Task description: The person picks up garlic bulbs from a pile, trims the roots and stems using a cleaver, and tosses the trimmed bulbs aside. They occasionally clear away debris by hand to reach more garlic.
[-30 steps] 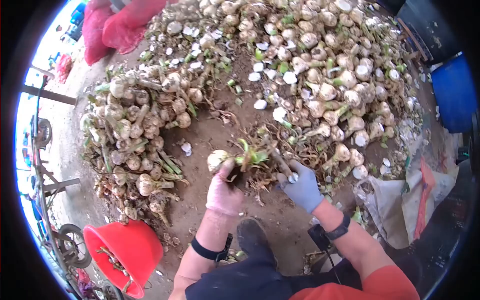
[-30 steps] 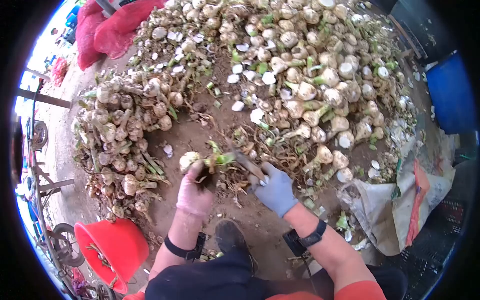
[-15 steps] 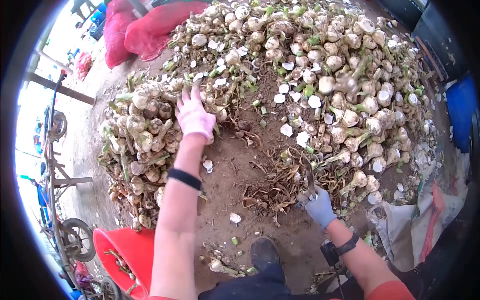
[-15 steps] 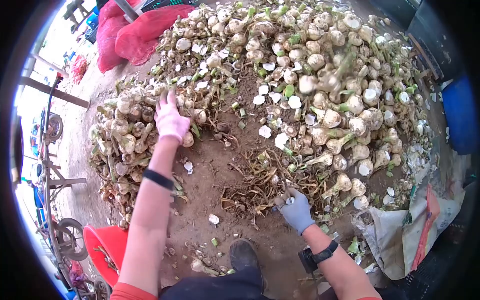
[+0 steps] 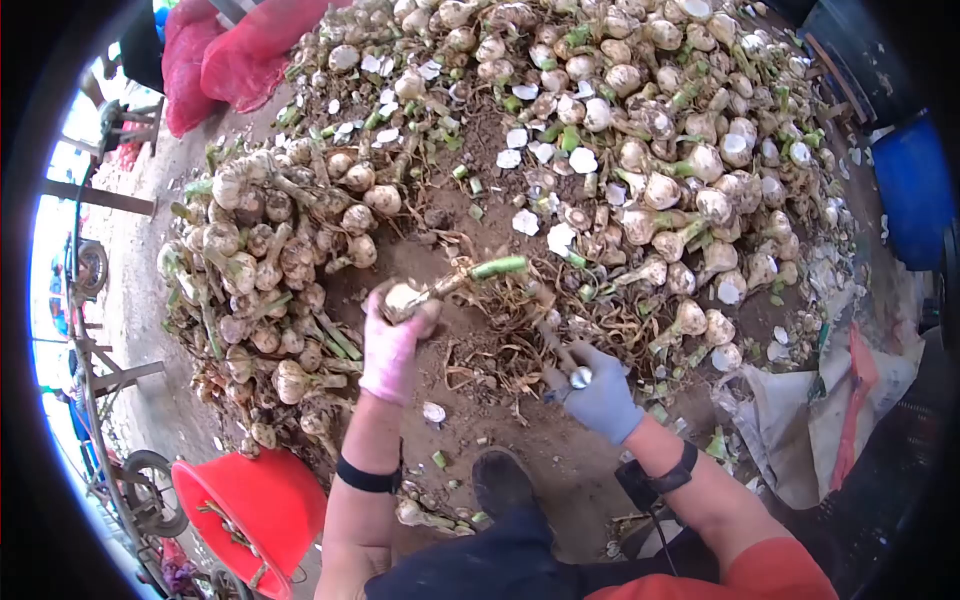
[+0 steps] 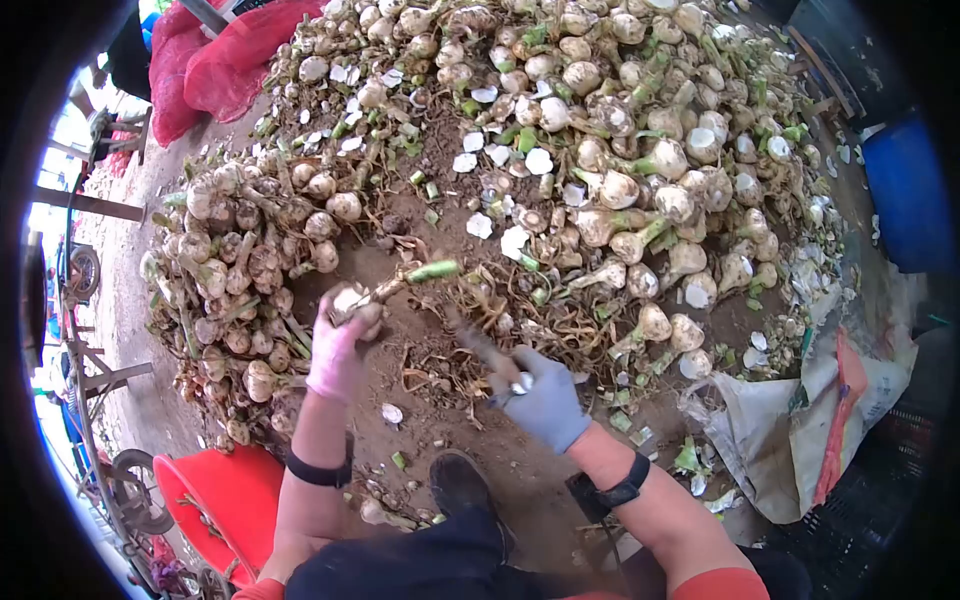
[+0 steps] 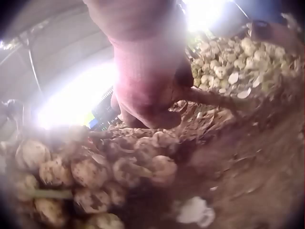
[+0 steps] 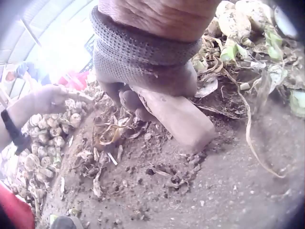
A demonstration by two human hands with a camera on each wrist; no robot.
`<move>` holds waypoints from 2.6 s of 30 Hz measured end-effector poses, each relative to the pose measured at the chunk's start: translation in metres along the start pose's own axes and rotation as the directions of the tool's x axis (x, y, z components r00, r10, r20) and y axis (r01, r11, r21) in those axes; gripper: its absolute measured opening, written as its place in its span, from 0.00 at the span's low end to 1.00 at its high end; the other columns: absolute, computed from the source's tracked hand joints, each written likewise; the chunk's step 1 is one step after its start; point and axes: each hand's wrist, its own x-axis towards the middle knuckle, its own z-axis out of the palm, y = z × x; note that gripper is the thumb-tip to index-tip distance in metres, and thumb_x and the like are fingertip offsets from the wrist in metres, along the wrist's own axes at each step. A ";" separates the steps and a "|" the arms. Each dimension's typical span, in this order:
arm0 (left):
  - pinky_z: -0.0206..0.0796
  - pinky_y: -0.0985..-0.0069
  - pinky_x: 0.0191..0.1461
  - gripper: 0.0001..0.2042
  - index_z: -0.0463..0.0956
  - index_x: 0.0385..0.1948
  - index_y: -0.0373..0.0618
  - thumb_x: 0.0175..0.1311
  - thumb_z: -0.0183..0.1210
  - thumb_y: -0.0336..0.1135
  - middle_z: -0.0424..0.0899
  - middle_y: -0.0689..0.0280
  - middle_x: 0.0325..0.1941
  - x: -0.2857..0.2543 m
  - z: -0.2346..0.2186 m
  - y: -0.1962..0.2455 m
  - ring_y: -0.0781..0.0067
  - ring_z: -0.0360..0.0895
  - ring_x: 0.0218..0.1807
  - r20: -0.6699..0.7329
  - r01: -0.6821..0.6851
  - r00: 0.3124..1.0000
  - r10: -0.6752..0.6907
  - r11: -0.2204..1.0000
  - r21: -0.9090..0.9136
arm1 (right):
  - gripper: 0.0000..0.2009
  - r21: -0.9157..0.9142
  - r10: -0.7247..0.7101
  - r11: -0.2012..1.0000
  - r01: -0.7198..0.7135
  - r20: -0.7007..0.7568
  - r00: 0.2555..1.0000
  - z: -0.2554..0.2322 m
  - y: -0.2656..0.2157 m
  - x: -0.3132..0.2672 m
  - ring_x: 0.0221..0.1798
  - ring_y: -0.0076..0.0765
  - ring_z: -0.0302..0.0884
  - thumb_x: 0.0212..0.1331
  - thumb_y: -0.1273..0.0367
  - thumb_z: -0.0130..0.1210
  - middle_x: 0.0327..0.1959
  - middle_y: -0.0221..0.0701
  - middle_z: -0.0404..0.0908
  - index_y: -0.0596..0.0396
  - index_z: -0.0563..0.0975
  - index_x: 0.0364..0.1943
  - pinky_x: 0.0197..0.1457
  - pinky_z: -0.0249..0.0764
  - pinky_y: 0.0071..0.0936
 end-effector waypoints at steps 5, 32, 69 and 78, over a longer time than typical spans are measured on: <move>0.73 0.75 0.42 0.26 0.60 0.55 0.41 0.55 0.62 0.21 0.77 0.65 0.38 -0.052 0.030 -0.027 0.76 0.76 0.34 0.086 0.173 0.984 -0.158 0.958 -0.228 | 0.11 -0.037 -0.134 0.990 0.135 0.010 0.991 -0.006 -0.035 0.000 0.25 0.46 0.73 0.48 0.71 0.64 0.24 0.44 0.76 0.60 0.74 0.33 0.31 0.71 0.30; 0.68 0.74 0.59 0.41 0.62 0.58 0.38 0.39 0.76 0.29 0.76 0.64 0.50 -0.073 0.031 -0.011 0.75 0.75 0.52 0.363 -0.252 0.922 0.135 0.921 0.298 | 0.09 -0.167 0.021 0.986 0.004 0.150 0.989 -0.018 -0.032 -0.007 0.31 0.55 0.76 0.47 0.70 0.62 0.23 0.43 0.76 0.56 0.75 0.31 0.33 0.71 0.39; 0.67 0.67 0.64 0.41 0.56 0.67 0.44 0.50 0.71 0.32 0.69 0.56 0.63 -0.010 0.068 0.028 0.59 0.68 0.63 0.483 -0.219 0.863 0.150 0.972 0.089 | 0.16 0.013 0.396 0.918 -0.396 -0.004 0.918 -0.010 0.056 0.018 0.29 0.34 0.77 0.49 0.65 0.67 0.25 0.35 0.80 0.63 0.78 0.35 0.35 0.73 0.32; 0.62 0.60 0.56 0.17 0.74 0.45 0.52 0.51 0.63 0.37 0.74 0.59 0.51 0.163 0.014 0.030 0.60 0.72 0.55 0.137 0.133 0.814 0.564 -0.412 0.902 | 0.18 0.017 0.385 0.923 -0.384 -0.010 0.923 -0.016 0.042 0.019 0.29 0.31 0.75 0.50 0.63 0.66 0.25 0.34 0.80 0.63 0.79 0.39 0.36 0.72 0.30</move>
